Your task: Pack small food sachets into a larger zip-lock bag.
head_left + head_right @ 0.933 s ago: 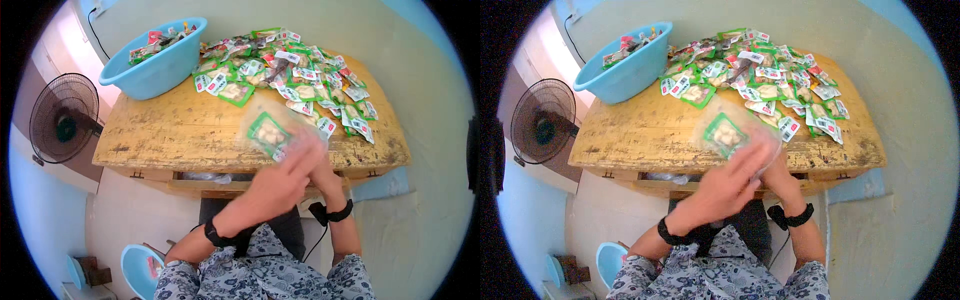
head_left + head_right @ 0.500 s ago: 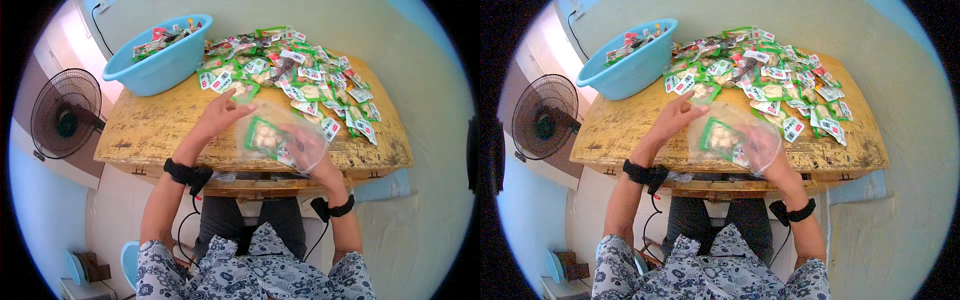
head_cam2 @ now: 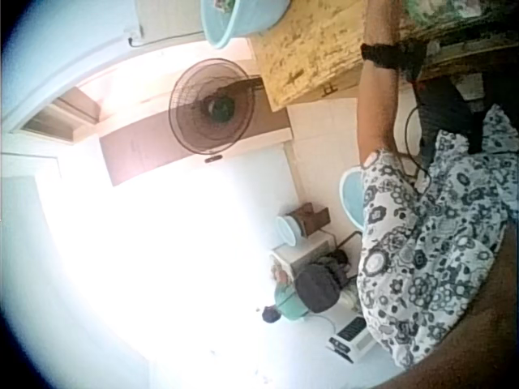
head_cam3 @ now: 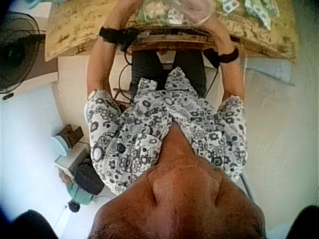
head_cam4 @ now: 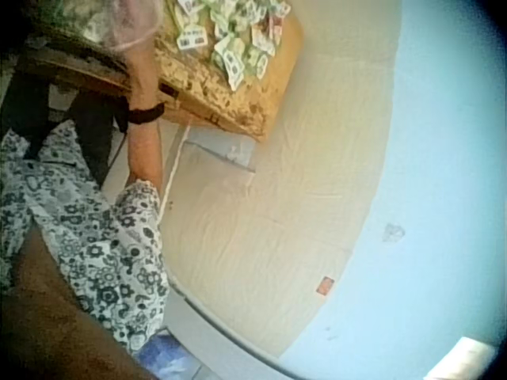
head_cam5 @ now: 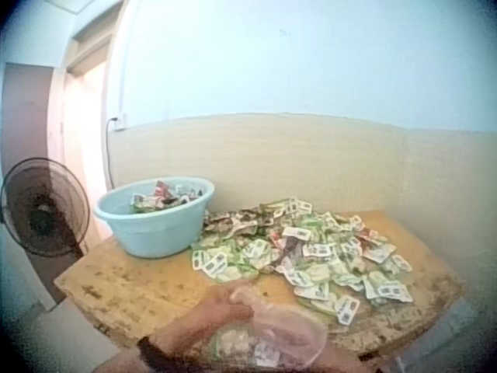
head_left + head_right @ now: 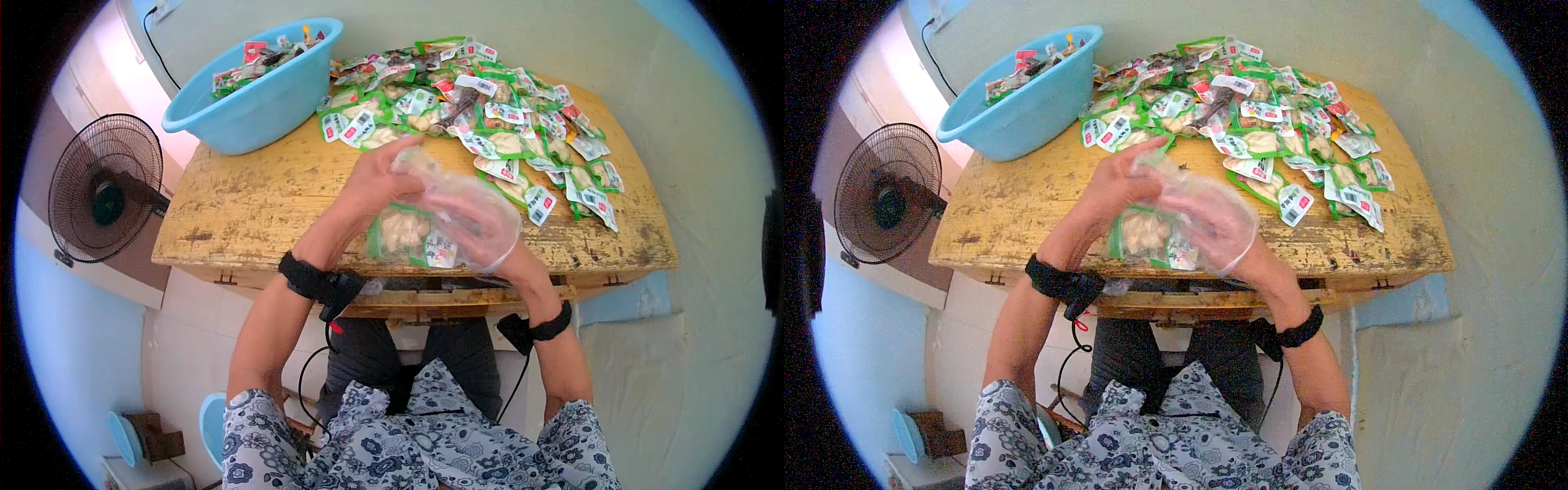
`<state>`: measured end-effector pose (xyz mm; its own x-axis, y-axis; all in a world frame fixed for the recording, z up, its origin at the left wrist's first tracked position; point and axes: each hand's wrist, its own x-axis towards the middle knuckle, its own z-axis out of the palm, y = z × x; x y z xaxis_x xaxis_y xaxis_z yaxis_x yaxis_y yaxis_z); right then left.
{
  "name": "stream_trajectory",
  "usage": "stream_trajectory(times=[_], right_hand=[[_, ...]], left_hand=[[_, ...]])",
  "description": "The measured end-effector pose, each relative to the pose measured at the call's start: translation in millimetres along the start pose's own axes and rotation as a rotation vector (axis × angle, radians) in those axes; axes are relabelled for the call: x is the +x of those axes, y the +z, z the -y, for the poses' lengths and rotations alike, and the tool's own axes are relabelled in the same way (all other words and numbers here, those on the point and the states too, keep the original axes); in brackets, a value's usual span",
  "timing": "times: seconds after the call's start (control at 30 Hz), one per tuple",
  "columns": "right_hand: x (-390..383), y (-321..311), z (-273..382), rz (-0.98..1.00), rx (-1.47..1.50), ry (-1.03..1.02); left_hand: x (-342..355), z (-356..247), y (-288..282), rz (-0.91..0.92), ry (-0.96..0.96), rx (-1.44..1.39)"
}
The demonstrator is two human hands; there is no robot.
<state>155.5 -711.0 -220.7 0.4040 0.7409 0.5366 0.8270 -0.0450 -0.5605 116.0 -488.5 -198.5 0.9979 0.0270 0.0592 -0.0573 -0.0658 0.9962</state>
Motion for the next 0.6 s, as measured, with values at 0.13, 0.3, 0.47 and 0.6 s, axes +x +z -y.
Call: stream_trajectory(times=[0.13, 0.3, 0.47, 0.6], right_hand=[[-13.7, -0.1, -15.0, -0.137, 0.036, 0.065], [-26.4, -11.5, -10.4, 0.001, 0.119, 0.213], [-23.6, -14.3, -5.4, 0.046, 0.058, 0.150], [-34.2, -19.1, -23.7, 0.015, -0.031, 0.034]], left_hand=[[-1.9, 7.5, -14.6, -0.113, -0.070, -0.083], [-12.9, 36.6, -26.9, -0.377, 0.115, 0.281], [-47.7, -4.5, 2.7, -0.411, 0.796, 0.974], [-53.3, 7.7, 28.9, -0.071, 0.818, 1.077]])
